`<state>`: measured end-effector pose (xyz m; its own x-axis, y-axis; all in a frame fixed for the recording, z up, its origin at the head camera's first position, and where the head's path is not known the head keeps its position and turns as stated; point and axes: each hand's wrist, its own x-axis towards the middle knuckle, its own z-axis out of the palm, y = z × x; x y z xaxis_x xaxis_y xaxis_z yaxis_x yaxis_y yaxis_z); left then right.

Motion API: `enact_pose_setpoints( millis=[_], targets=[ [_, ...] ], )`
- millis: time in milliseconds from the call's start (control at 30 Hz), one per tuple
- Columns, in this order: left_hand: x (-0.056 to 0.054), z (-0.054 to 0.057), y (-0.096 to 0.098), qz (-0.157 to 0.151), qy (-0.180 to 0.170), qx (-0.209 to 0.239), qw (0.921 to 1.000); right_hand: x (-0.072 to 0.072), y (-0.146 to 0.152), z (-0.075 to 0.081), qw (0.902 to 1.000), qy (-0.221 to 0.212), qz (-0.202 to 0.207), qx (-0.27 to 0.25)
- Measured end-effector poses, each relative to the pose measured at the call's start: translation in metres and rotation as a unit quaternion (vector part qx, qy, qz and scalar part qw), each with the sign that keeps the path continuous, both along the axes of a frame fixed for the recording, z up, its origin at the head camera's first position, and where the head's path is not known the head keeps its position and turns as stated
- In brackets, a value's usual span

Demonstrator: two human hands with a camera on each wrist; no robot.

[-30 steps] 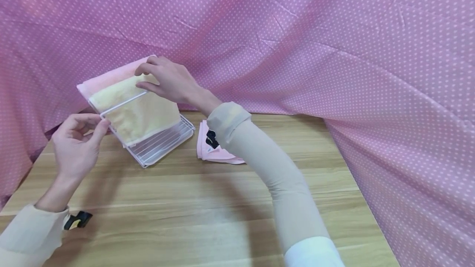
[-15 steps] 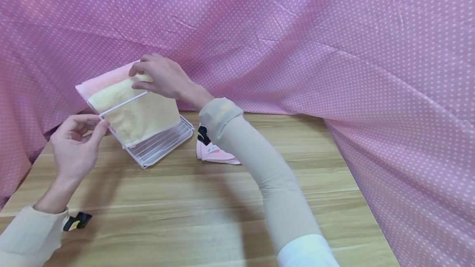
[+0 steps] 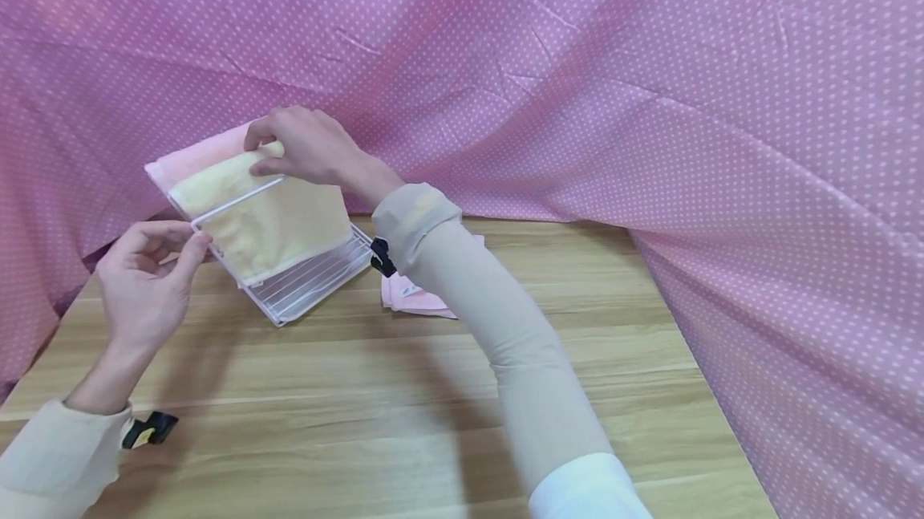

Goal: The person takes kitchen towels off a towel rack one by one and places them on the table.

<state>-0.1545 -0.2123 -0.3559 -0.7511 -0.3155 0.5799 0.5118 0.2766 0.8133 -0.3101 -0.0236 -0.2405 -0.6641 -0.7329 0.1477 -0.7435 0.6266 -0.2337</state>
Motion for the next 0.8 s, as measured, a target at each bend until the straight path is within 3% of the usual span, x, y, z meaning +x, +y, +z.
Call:
enact_pose_setpoints(
  millis=[267,800],
  targets=[
    [0.0,0.001,0.0,-0.004,0.003,0.007,1.0,-0.001,-0.004,0.0,1.0,0.002,-0.006,0.008],
    [-0.005,0.0,-0.003,-0.001,-0.006,0.003,1.0,-0.003,-0.003,-0.012,0.9988,0.035,0.016,-0.029]
  ],
)
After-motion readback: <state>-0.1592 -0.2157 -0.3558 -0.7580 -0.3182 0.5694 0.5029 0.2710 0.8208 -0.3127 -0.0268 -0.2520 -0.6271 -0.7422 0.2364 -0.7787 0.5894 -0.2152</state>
